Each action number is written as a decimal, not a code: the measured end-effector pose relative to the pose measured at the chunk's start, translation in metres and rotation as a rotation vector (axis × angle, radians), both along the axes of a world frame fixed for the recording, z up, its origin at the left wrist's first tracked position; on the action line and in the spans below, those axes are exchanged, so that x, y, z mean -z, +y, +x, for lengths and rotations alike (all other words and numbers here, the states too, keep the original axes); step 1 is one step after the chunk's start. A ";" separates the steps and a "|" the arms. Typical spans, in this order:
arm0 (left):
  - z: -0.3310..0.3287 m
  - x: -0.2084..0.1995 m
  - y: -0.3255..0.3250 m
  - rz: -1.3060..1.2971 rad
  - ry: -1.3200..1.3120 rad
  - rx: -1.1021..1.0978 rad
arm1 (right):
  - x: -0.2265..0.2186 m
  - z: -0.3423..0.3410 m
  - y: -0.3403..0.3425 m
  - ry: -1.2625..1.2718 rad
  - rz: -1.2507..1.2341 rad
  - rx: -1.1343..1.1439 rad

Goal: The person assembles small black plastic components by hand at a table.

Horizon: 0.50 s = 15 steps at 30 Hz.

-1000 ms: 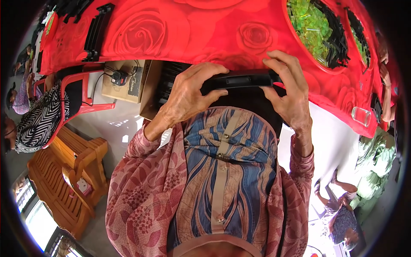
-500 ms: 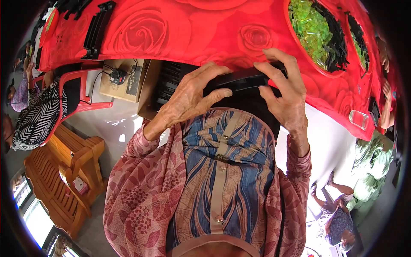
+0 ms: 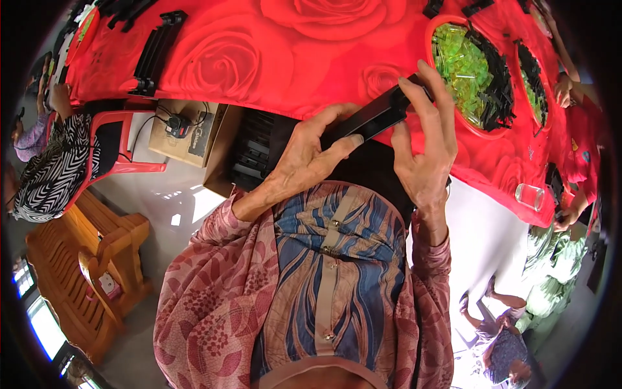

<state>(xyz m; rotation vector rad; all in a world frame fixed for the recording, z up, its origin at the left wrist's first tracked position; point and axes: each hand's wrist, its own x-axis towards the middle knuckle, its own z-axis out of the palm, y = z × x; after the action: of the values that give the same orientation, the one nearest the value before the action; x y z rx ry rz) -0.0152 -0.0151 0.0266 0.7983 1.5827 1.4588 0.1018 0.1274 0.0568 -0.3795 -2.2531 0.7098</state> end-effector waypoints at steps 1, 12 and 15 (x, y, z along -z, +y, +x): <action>0.001 -0.002 0.000 0.007 -0.066 -0.017 | 0.000 0.001 -0.002 0.002 0.008 -0.006; -0.008 0.020 0.001 0.150 -0.787 -0.025 | 0.007 0.004 -0.009 0.121 -0.301 0.104; -0.008 0.028 0.001 0.188 -0.830 -0.037 | 0.005 0.003 -0.013 0.142 -0.370 0.061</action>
<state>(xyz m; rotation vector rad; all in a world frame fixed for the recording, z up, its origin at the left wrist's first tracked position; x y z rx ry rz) -0.0227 -0.0140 -0.0011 0.1906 0.8395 1.6774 0.1048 0.1144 0.0518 -0.5535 -1.9665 1.0898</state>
